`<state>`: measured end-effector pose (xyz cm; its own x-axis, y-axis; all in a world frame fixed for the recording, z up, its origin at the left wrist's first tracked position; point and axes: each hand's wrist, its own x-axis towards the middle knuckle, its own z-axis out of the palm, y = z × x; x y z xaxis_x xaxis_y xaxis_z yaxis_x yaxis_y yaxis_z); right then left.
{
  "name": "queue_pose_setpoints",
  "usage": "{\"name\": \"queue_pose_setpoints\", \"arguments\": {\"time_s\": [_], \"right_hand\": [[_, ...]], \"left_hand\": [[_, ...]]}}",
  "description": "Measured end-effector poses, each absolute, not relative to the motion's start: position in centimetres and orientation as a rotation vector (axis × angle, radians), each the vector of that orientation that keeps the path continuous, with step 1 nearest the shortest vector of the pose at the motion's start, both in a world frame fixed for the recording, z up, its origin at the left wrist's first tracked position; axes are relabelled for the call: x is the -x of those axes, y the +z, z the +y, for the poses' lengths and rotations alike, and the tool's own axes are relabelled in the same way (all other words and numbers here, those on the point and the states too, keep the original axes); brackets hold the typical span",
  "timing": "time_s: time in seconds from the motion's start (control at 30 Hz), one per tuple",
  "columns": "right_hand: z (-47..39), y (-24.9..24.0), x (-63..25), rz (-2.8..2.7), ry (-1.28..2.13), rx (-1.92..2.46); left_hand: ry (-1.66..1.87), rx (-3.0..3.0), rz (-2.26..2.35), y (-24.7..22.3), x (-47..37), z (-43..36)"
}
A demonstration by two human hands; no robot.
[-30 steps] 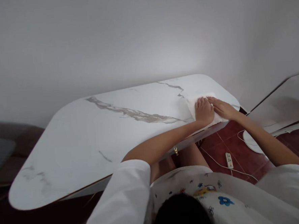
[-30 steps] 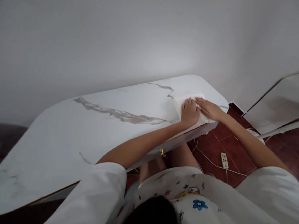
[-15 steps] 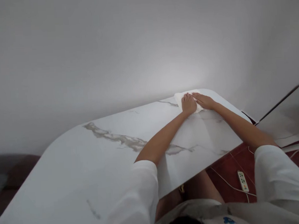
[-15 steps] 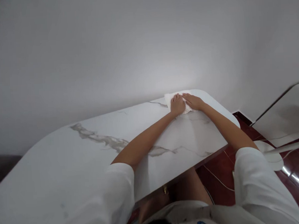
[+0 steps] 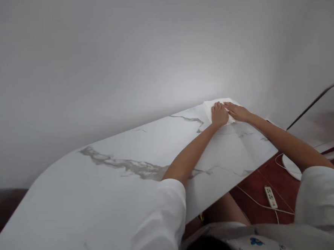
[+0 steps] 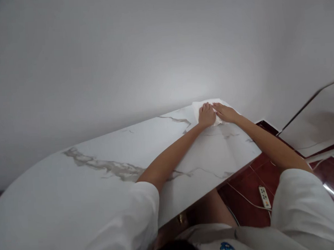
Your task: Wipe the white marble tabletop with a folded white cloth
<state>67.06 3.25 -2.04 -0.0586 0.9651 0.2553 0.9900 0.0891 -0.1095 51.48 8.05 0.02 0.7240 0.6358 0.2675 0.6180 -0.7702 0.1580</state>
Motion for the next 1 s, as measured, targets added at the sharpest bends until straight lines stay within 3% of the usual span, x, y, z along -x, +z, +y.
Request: {"name": "queue_pose_setpoints", "arguments": {"time_s": [0.37, 0.57, 0.73, 1.0], "right_hand": [[-12.4, -1.3, -62.4, -2.070, -0.107, 1.960], [-17.1, -0.9, -64.3, -2.021, -0.118, 2.003], [-14.1, -1.2, -67.8, -1.963, -0.162, 2.069], [-1.9, -3.0, -72.1, -1.922, -0.255, 2.016]], "left_hand": [[0.404, -2.848, 0.922, 0.4, -47.5, -5.9], [0.424, -2.840, 0.781, 0.4, -49.9, -9.3], [0.509, -2.895, 0.723, 0.3, -53.6, -6.4], [0.611, -2.950, 0.805, -0.7, -57.3, 4.4]]}}
